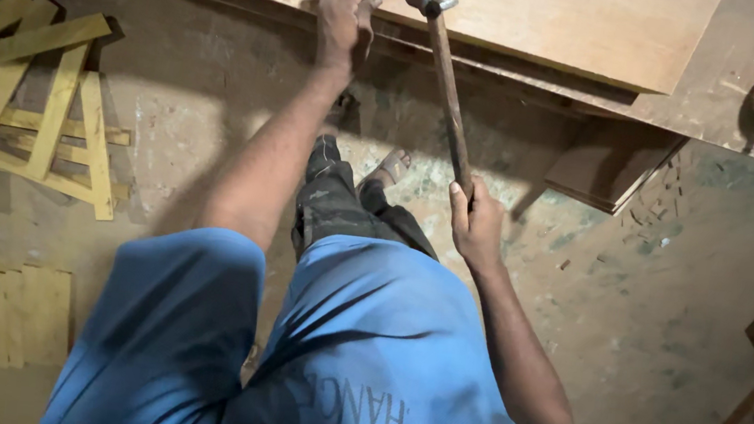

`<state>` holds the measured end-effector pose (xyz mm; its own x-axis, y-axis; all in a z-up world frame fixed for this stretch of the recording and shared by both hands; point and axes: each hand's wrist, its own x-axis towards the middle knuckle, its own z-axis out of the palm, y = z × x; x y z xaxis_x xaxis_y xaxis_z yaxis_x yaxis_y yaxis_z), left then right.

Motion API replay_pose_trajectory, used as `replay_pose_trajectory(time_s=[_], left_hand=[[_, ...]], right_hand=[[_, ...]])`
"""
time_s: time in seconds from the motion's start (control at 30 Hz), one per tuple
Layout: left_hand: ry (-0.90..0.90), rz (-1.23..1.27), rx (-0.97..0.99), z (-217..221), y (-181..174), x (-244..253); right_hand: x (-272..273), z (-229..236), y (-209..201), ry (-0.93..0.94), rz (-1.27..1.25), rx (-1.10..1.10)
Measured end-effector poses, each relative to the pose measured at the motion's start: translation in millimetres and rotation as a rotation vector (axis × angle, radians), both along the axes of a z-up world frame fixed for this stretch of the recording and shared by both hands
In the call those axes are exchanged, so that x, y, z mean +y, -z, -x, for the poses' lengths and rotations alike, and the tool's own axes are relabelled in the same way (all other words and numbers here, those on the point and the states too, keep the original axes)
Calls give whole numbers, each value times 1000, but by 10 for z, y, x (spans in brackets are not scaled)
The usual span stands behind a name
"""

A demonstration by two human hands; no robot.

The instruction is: The person applies glue to a wooden board, aligns it with another board on a workbench, and hammers nails into the wood to join the pieces.

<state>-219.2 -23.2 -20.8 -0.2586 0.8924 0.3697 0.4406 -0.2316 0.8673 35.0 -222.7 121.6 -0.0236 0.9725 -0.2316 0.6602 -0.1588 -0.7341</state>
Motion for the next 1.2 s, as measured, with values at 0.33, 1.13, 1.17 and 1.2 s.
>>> replay_pose_trajectory(time_s=[0.33, 1.13, 1.17, 1.2], left_hand=[[-3, -67, 38, -7, -39, -2], [105, -83, 77, 146, -352, -137], [130, -106, 115, 191, -369, -129], [47, -170, 208, 225, -379, -111]], right_hand=[[80, 89, 96, -29, -50, -51], [12, 14, 377, -43, -66, -398], [-3, -10, 369, -46, -75, -377], [3, -40, 361, -50, -84, -356]])
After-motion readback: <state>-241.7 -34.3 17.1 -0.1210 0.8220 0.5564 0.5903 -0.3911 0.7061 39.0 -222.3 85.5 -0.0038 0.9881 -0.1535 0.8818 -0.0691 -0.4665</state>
